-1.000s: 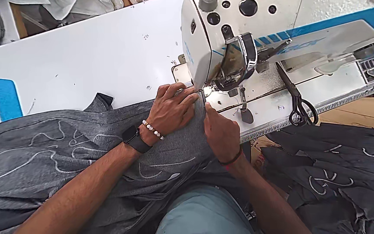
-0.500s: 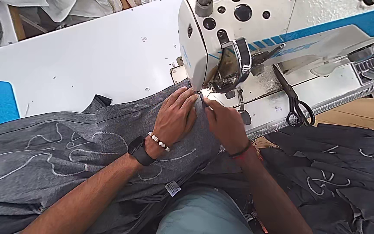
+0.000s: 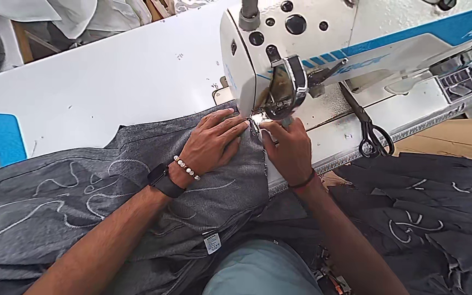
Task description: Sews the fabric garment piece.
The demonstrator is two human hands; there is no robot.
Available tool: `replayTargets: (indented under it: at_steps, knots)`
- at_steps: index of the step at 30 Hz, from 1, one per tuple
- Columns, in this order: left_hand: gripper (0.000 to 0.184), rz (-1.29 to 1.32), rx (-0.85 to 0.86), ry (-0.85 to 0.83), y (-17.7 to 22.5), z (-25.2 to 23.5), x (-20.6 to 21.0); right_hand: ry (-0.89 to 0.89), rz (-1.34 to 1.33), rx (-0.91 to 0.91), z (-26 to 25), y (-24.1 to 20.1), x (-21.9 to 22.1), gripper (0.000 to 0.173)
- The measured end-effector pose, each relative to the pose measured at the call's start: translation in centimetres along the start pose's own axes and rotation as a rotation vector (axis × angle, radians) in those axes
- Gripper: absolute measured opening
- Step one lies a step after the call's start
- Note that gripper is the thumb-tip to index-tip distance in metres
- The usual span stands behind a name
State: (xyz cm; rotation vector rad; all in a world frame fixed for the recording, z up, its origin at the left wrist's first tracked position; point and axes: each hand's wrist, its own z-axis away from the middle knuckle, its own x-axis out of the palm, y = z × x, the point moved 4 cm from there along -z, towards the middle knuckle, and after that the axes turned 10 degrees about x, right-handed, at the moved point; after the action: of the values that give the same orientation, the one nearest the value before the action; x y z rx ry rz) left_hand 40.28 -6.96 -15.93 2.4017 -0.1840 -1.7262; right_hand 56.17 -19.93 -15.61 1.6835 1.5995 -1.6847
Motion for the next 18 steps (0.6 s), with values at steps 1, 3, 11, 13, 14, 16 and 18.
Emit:
replayTargets:
  at_steps: [1,3,11,13,14,16,18]
  knots:
    - [0.041,-0.002,0.004,-0.001,0.0,0.0,-0.1,0.013,-0.017,-0.045,0.5,-0.4,0.3,0.020]
    - [0.041,0.009,0.031,0.003,-0.3,0.0,-0.3,0.033,-0.061,-0.145,1.7,-1.2,0.2,0.024]
    - [0.040,0.005,0.175,-0.048,-2.9,-0.4,-0.4,-0.022,-0.006,-0.162,3.8,-1.6,0.9,0.037]
    - [0.041,-0.018,0.153,-0.058,-2.8,-0.5,-0.5,-0.033,-0.031,-0.148,3.6,-1.7,1.0,0.035]
    - [0.040,-0.037,0.134,-0.059,-2.7,-0.6,-0.5,-0.031,-0.047,-0.135,3.5,-1.8,1.1,0.034]
    - [0.038,-0.048,0.111,-0.034,-2.4,-0.9,-0.2,0.008,-0.052,-0.087,3.3,-2.0,1.0,0.031]
    - [0.036,-0.036,0.083,-0.002,-1.7,-1.0,0.0,0.070,-0.009,-0.018,3.3,-2.0,0.9,0.030]
